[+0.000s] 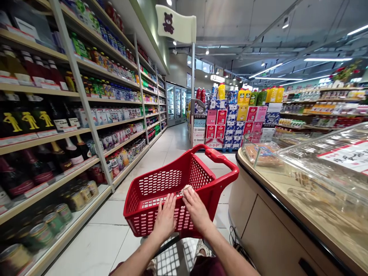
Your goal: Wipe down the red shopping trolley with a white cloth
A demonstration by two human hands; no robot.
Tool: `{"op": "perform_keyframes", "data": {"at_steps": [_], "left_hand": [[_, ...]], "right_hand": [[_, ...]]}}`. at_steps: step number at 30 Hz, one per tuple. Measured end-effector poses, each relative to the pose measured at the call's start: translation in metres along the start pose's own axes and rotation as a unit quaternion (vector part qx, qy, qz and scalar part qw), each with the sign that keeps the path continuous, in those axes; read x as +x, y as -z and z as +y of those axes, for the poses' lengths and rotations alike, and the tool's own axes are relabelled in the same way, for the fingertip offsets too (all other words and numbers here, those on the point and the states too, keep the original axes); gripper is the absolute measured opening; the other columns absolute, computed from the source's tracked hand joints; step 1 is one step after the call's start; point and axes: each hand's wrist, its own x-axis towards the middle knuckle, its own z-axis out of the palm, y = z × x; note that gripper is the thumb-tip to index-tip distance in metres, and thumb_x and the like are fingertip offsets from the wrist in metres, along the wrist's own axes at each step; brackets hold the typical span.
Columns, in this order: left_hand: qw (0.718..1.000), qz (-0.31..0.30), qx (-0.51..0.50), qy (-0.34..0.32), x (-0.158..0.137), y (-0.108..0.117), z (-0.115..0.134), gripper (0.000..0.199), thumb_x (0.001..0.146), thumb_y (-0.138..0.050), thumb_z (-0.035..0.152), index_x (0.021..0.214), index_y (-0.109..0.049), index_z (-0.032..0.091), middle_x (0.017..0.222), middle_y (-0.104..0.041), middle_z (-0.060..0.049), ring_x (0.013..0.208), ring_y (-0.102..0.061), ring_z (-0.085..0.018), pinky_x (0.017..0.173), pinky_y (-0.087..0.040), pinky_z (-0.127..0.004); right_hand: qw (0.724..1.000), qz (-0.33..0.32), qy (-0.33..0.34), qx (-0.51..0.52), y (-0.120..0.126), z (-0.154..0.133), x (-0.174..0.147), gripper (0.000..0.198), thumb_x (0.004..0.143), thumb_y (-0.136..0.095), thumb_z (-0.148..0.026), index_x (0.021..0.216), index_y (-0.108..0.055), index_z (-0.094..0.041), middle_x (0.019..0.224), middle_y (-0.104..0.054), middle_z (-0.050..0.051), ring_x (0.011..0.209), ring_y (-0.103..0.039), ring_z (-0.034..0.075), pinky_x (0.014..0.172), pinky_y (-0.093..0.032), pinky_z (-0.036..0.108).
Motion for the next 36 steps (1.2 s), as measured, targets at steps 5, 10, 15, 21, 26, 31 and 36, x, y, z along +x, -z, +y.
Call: {"op": "perform_keyframes", "data": {"at_steps": [5, 10, 15, 21, 26, 31, 36], "left_hand": [[0.999, 0.036, -0.003, 0.025, -0.010, -0.007, -0.008, 0.073, 0.068, -0.035, 0.009, 0.136, -0.011, 0.012, 0.144, -0.013, -0.005, 0.132, -0.001, -0.021, 0.106, -0.011, -0.047], [0.999, 0.021, 0.003, 0.025, -0.013, -0.002, -0.009, 0.074, 0.067, -0.036, 0.009, 0.136, -0.012, 0.012, 0.144, -0.012, -0.005, 0.132, 0.000, -0.021, 0.106, -0.011, -0.048], [0.999, 0.026, -0.002, 0.039, -0.019, -0.001, -0.012, 0.074, 0.068, -0.038, 0.012, 0.136, -0.012, 0.012, 0.144, -0.012, -0.006, 0.132, 0.000, -0.023, 0.105, -0.008, -0.050], [0.998, 0.036, 0.003, 0.042, -0.021, -0.010, -0.018, 0.069, 0.071, -0.036, 0.013, 0.137, -0.012, 0.014, 0.143, -0.018, -0.005, 0.132, -0.006, -0.022, 0.105, -0.010, -0.050], [0.998, 0.036, 0.013, 0.040, -0.020, -0.011, -0.019, 0.069, 0.071, -0.036, 0.013, 0.136, -0.014, 0.015, 0.142, -0.020, -0.005, 0.132, -0.008, -0.023, 0.105, -0.011, -0.051], [0.997, 0.045, 0.022, 0.054, -0.017, -0.008, -0.014, 0.067, 0.072, -0.038, 0.018, 0.136, -0.017, 0.015, 0.142, -0.022, -0.006, 0.131, -0.010, -0.025, 0.104, -0.009, -0.053], [0.998, 0.041, 0.025, 0.048, -0.017, -0.008, -0.016, 0.067, 0.072, -0.039, 0.020, 0.135, -0.019, 0.014, 0.142, -0.021, -0.006, 0.131, -0.011, -0.023, 0.104, -0.012, -0.052]], "right_hand": [[0.992, 0.032, -0.114, -0.040, 0.009, 0.027, 0.005, 0.046, 0.081, -0.030, -0.004, 0.121, -0.048, -0.016, 0.129, -0.045, 0.012, 0.128, -0.024, 0.023, 0.100, -0.032, 0.047], [0.999, -0.003, -0.036, 0.017, -0.004, 0.003, 0.004, 0.045, 0.083, -0.032, -0.005, 0.124, -0.043, -0.017, 0.131, -0.043, 0.008, 0.129, -0.022, 0.019, 0.101, -0.033, 0.043], [0.995, 0.011, -0.101, -0.025, 0.003, 0.015, 0.004, 0.045, 0.080, -0.032, -0.003, 0.120, -0.048, -0.015, 0.129, -0.044, 0.011, 0.129, -0.022, 0.022, 0.101, -0.031, 0.047], [1.000, 0.002, -0.011, -0.010, -0.006, 0.004, 0.004, 0.042, 0.082, -0.033, -0.006, 0.120, -0.049, -0.017, 0.129, -0.045, 0.007, 0.127, -0.025, 0.020, 0.100, -0.033, 0.042], [0.982, 0.032, -0.134, -0.127, 0.042, 0.097, -0.003, 0.036, 0.081, -0.034, -0.008, 0.109, -0.057, -0.011, 0.120, -0.052, 0.015, 0.122, -0.034, 0.025, 0.096, -0.036, 0.045], [0.984, 0.021, -0.132, -0.121, 0.050, 0.110, -0.004, 0.038, 0.077, -0.035, -0.005, 0.106, -0.059, -0.010, 0.119, -0.052, 0.015, 0.120, -0.037, 0.024, 0.096, -0.036, 0.043], [1.000, -0.019, 0.003, -0.022, 0.020, 0.057, 0.005, 0.035, 0.082, -0.036, -0.012, 0.109, -0.058, -0.017, 0.119, -0.053, 0.008, 0.120, -0.038, 0.021, 0.095, -0.038, 0.039]]}}
